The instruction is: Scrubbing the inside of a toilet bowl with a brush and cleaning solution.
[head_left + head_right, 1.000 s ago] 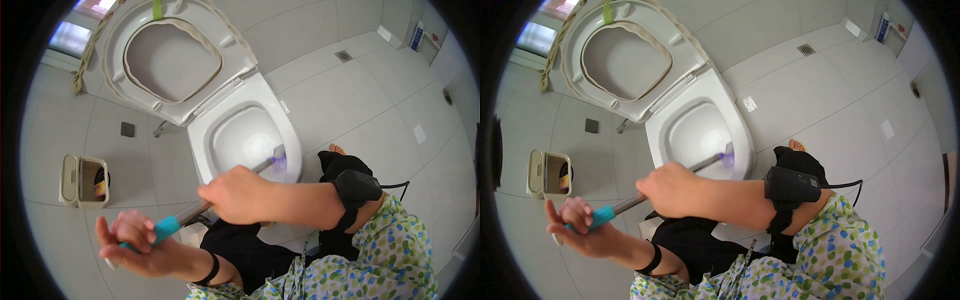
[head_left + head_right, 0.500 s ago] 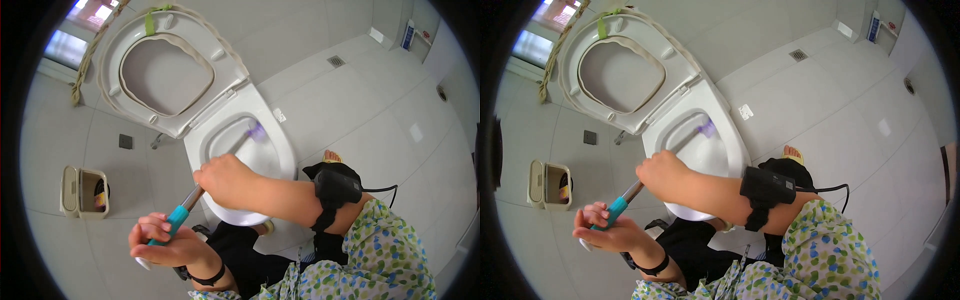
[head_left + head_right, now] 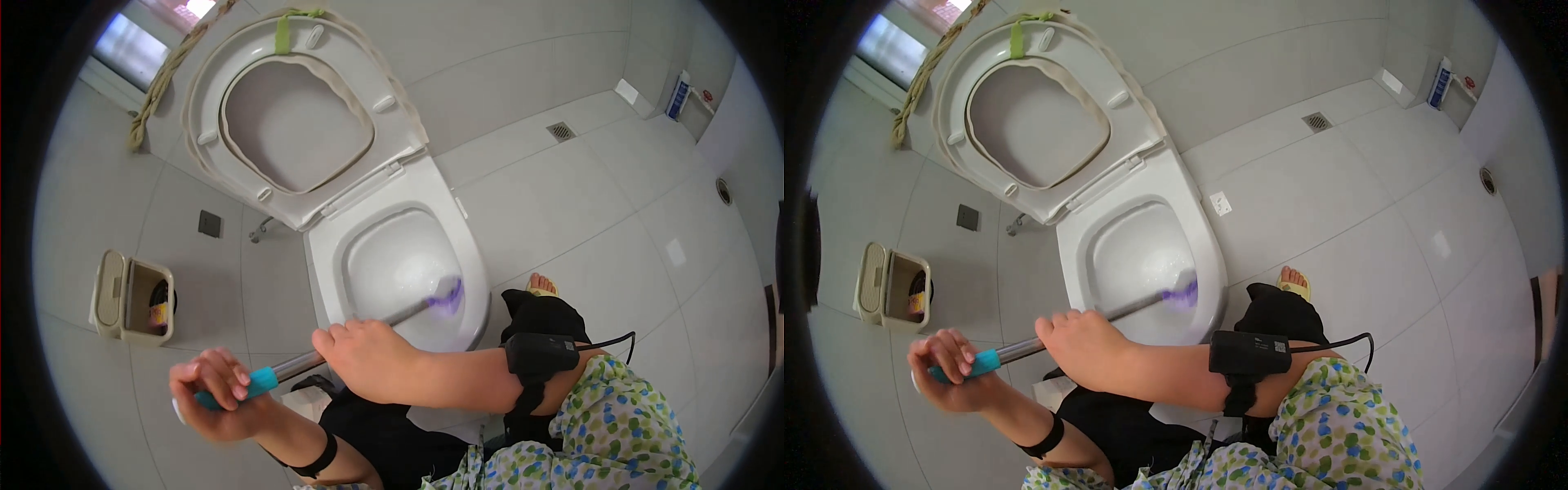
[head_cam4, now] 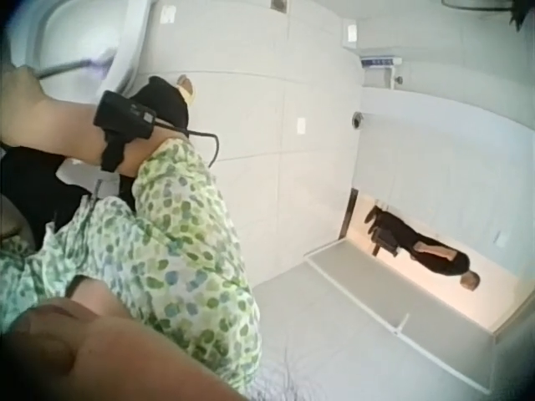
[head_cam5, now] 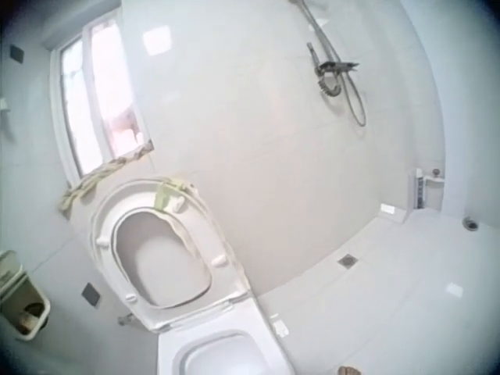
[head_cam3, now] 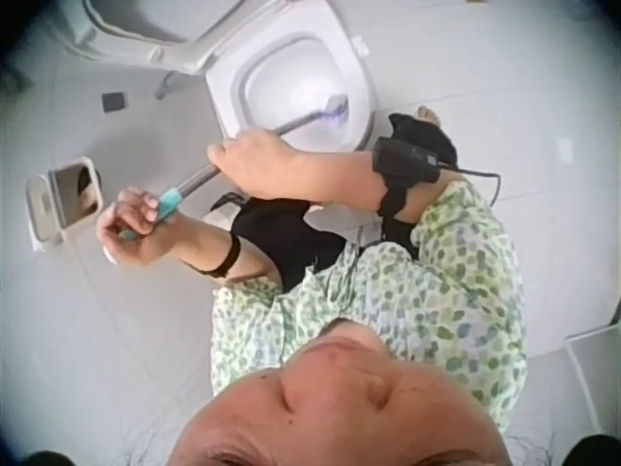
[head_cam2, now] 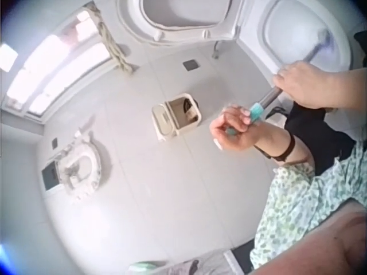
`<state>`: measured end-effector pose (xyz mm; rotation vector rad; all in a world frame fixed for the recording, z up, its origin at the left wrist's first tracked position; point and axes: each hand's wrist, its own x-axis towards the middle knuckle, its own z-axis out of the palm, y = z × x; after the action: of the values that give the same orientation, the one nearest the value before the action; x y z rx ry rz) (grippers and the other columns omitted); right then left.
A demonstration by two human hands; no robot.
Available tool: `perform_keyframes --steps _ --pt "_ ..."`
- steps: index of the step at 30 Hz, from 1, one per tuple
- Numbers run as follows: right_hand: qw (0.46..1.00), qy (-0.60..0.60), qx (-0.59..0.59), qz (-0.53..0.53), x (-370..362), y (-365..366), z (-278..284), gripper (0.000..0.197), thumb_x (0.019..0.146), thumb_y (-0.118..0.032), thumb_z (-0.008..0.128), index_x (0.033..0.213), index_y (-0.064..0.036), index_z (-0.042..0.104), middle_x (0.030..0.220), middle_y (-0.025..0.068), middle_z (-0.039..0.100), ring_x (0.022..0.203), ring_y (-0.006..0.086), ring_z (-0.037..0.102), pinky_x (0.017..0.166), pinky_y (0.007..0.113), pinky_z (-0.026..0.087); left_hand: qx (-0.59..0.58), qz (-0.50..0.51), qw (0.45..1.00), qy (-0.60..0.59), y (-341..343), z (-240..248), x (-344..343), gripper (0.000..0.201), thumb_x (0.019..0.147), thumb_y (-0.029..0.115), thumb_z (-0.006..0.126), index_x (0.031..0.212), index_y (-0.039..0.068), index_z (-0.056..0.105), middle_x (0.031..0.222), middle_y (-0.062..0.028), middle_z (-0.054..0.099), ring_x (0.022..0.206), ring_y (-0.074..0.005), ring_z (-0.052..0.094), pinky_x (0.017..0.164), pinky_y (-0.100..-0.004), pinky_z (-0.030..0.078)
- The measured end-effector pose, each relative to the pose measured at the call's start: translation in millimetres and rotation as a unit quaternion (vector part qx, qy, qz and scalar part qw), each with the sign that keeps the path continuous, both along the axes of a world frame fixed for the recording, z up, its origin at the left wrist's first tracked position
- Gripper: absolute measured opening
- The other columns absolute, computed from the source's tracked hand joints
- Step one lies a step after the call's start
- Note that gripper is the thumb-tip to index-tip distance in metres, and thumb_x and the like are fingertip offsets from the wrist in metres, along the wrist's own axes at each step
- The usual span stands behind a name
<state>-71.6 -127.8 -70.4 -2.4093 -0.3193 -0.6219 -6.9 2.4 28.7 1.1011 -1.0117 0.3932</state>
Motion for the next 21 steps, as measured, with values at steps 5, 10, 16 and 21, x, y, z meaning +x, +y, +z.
perform_keyframes --steps 5,10,16,21 --pt "0.987 0.111 0.101 0.059 6 9 -31 0.024 0.073 0.0 0.051 0.097 -0.0004 0.045 0.085 0.0151 0.058 0.081 0.0317 0.06 0.067 0.041 0.048 0.102 -0.103 0.988 0.05 -8 -19 12 0.033 0.096 0.024 0.034 0.089 -0.002 0.054 0.045 0.0041 0.033 0.039 -0.0063 0.03 0.039 -0.0199 0.03" --pt "0.985 0.144 0.064 -0.064 35 -7 -76 0.024 0.078 -0.006 0.053 0.101 -0.0014 0.051 0.096 0.0174 0.057 0.089 0.0328 0.059 0.075 0.041 0.05 0.153 -0.129 0.971 0.132 -31 -89 35 0.028 0.095 0.023 0.04 0.087 0.001 0.055 0.048 0.0024 0.036 0.042 -0.0071 0.032 0.041 -0.023 0.028" --pt "0.989 0.096 0.051 -0.104 45 -24 -93 0.024 0.078 -0.011 0.055 0.1 -0.0009 0.055 0.104 0.0193 0.05 0.086 0.0332 0.058 0.071 0.042 0.051 0.213 0.059 0.953 0.208 -66 -137 22 0.02 0.089 0.019 0.054 0.079 0.002 0.058 0.052 -0.0006 0.041 0.045 -0.0085 0.034 0.043 -0.0253 0.028" --pt "0.985 0.145 0.088 -0.042 31 -17 -65 0.022 0.077 -0.018 0.063 0.091 -0.0025 0.058 0.098 0.0184 0.051 0.082 0.0319 0.059 0.068 0.041 0.052 0.082 0.038 0.981 0.174 -32 -35 -4 0.029 0.094 0.028 0.042 0.091 0.003 0.056 0.05 0.0031 0.029 0.042 -0.0056 0.028 0.038 -0.0212 0.022"
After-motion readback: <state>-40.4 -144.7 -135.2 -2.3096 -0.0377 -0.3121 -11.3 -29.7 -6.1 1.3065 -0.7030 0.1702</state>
